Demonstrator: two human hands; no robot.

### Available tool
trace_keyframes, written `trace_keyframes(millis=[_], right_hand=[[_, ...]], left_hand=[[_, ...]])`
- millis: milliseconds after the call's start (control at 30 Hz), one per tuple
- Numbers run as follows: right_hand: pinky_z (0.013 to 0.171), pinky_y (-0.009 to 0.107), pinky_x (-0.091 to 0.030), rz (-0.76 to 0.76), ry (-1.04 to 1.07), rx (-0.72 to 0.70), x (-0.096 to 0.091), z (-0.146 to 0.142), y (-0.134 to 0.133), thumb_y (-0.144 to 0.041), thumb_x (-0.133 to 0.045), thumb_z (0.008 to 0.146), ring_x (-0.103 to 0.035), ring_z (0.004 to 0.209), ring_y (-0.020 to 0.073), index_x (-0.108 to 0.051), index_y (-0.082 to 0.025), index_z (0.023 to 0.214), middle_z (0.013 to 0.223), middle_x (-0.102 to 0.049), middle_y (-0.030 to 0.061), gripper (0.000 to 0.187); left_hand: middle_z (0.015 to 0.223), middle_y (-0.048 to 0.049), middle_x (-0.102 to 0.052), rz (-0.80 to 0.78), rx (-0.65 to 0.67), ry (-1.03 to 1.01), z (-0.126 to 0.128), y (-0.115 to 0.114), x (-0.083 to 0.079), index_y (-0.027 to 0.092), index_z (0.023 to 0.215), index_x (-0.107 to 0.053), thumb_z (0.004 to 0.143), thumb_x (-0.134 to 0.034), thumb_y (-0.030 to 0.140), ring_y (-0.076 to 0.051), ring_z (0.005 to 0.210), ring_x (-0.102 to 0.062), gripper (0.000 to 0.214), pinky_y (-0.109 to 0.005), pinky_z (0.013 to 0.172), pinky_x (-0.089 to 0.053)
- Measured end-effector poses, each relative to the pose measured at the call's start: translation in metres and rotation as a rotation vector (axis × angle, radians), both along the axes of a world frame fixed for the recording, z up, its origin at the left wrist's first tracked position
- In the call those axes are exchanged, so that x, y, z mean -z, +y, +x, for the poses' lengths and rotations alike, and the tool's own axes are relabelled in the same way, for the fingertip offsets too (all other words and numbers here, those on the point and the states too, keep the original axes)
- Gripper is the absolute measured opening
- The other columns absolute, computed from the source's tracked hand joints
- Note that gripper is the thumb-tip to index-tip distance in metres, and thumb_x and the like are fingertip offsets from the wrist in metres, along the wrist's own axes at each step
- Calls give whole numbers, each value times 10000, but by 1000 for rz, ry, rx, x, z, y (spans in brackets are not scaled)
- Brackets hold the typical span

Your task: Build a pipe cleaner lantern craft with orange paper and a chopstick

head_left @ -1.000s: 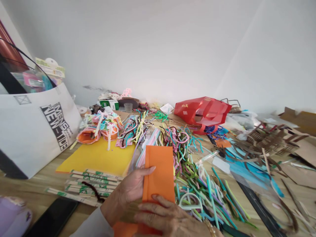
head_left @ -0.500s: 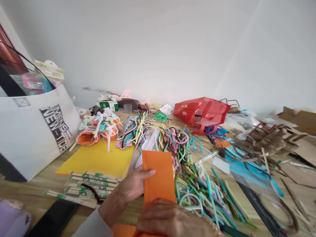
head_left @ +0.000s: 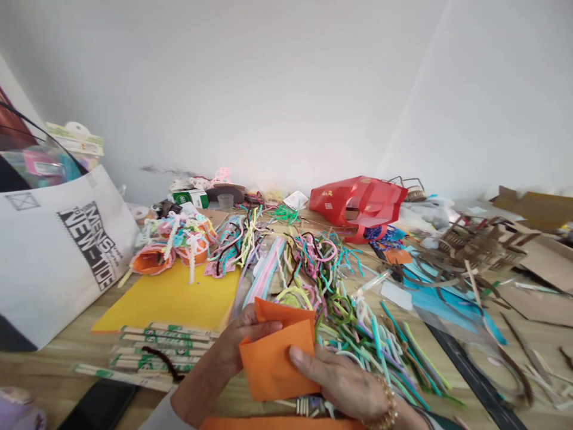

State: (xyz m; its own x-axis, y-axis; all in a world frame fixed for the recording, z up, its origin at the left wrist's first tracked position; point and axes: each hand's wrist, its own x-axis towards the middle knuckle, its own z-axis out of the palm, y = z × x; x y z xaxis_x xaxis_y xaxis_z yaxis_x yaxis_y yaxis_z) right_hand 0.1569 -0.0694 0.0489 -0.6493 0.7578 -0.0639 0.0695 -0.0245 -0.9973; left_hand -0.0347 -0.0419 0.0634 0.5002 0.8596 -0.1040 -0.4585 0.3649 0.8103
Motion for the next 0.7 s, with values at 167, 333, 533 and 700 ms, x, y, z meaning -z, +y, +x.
trace_keyframes(millis=[167, 333, 533, 700], right_hand=[[953, 371, -456, -406, 284, -12, 2, -7, 1, -477, -550, 897, -665, 905, 204, -691, -112, 1092, 966, -716, 103, 437], [952, 370, -444, -505, 360, 74, 3, -11, 2, -452, -672, 807, -669, 882, 203, -714, -104, 969, 923, -718, 94, 385], [905, 371, -473, -465, 324, 181, 6, -15, 7, -466, -761, 699, -663, 805, 192, -712, -141, 855, 839, -712, 44, 364], [856, 332, -466, -456, 373, 121, 6, -16, 8, -460, -766, 694, -644, 750, 165, -698, -138, 715, 762, -687, 31, 330]], left_hand=[[896, -94, -763, 129, -36, 43, 3, 3, -2, 159, 914, -778, 701, -763, 260, -223, 766, -679, 236, -294, 742, -499], [1083, -100, -730, 265, -118, 35, 5, 6, 6, 204, 915, -782, 748, -710, 273, -280, 997, -652, 195, -377, 916, -469], [1165, -124, -694, 324, -136, 143, 4, 6, 15, 194, 991, -766, 779, -678, 337, -318, 1077, -621, 270, -418, 969, -449], [1208, -138, -669, 321, -95, 227, 2, 8, 14, 165, 1069, -735, 835, -617, 311, -305, 1026, -650, 300, -412, 968, -450]])
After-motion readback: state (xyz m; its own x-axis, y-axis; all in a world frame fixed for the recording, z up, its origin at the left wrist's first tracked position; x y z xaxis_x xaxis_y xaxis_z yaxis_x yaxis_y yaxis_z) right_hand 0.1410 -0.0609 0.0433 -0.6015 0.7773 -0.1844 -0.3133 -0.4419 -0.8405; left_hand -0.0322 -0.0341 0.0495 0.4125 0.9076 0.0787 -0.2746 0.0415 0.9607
